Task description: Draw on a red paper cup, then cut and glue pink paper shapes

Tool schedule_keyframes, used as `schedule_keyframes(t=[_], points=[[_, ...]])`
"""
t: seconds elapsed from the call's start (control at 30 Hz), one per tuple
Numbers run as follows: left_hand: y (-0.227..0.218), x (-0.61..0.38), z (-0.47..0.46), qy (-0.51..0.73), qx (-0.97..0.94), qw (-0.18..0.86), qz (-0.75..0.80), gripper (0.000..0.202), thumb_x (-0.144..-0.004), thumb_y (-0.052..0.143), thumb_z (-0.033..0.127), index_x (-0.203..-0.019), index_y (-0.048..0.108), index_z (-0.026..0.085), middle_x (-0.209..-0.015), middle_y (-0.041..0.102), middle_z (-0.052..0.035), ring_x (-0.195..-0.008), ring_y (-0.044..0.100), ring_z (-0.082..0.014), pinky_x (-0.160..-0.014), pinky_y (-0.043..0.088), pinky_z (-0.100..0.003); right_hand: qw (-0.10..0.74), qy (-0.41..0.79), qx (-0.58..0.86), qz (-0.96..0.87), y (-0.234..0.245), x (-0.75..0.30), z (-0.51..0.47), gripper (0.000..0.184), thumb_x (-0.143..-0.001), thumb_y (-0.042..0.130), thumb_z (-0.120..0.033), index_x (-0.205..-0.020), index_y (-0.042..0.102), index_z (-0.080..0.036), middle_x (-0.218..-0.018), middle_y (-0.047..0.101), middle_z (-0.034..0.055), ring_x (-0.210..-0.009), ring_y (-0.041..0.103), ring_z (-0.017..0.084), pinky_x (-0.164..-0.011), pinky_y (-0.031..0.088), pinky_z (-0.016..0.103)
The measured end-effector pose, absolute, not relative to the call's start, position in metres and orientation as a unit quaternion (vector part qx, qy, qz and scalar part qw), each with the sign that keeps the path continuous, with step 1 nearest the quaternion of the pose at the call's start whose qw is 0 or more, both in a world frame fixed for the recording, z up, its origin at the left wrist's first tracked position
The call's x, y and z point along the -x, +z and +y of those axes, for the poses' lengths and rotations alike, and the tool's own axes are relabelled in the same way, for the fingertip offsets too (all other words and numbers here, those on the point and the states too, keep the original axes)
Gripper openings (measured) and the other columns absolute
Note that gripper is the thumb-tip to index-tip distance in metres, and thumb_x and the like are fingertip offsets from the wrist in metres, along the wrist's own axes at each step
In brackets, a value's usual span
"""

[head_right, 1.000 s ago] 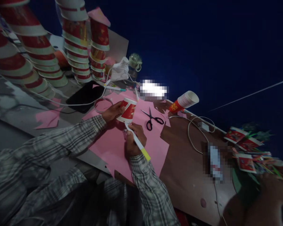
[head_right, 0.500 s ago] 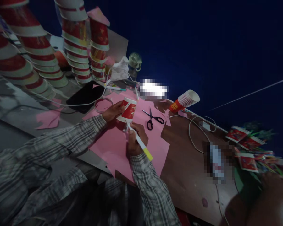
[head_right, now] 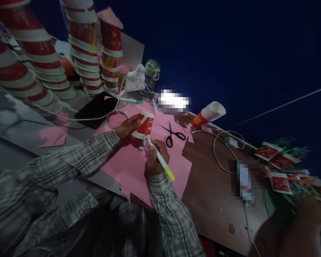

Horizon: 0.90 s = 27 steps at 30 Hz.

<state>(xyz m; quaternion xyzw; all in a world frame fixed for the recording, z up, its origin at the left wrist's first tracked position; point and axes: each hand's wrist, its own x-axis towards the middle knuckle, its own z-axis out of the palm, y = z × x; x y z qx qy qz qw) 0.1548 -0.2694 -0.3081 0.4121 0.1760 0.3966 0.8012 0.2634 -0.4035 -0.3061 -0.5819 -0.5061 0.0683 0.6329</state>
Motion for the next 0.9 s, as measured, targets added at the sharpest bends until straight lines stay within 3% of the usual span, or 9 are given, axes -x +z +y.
schedule_keyframes(t=[0.23,0.4,0.63,0.9], points=[[-0.307,-0.157,-0.269,0.413,-0.403,0.799,0.170,0.052,-0.066,0.086,0.045,-0.102,0.065,0.014,-0.090,0.070,-0.0029,-0.078,0.065,-0.0126,-0.076,0.048,-0.026,0.672,0.051,0.578,-0.459,-0.316,-0.267,-0.398,0.029,-0.089,0.053,-0.042,-0.091,0.068,-0.017,-0.069,0.066,0.0021,-0.064,0.066,0.018,-0.060,0.054,0.034],[-0.304,-0.158,-0.272,0.424,-0.371,0.807,0.177,0.048,-0.069,0.084,0.040,-0.104,0.065,0.014,-0.096,0.071,-0.0043,-0.084,0.066,-0.0139,-0.082,0.049,-0.027,0.653,0.060,0.568,-0.498,-0.303,-0.262,-0.404,0.024,-0.091,0.051,-0.036,-0.092,0.068,-0.018,-0.072,0.068,0.0025,-0.075,0.069,0.020,-0.069,0.057,0.037],[-0.305,-0.158,-0.276,0.416,-0.373,0.811,0.174,0.044,-0.076,0.078,0.045,-0.103,0.063,0.012,-0.087,0.069,-0.0041,-0.074,0.065,-0.0123,-0.073,0.049,-0.026,0.624,0.053,0.574,-0.528,-0.295,-0.260,-0.407,0.025,-0.092,0.048,-0.034,-0.092,0.067,-0.018,-0.074,0.069,0.0029,-0.076,0.069,0.020,-0.071,0.057,0.037],[-0.308,-0.157,-0.275,0.396,-0.380,0.814,0.190,0.049,-0.070,0.084,0.043,-0.102,0.063,0.013,-0.089,0.069,-0.0039,-0.077,0.064,-0.0135,-0.076,0.047,-0.029,0.630,0.060,0.582,-0.510,-0.298,-0.259,-0.405,0.023,-0.091,0.050,-0.033,-0.085,0.067,-0.018,-0.075,0.068,0.0016,-0.071,0.066,0.017,-0.068,0.055,0.033]])
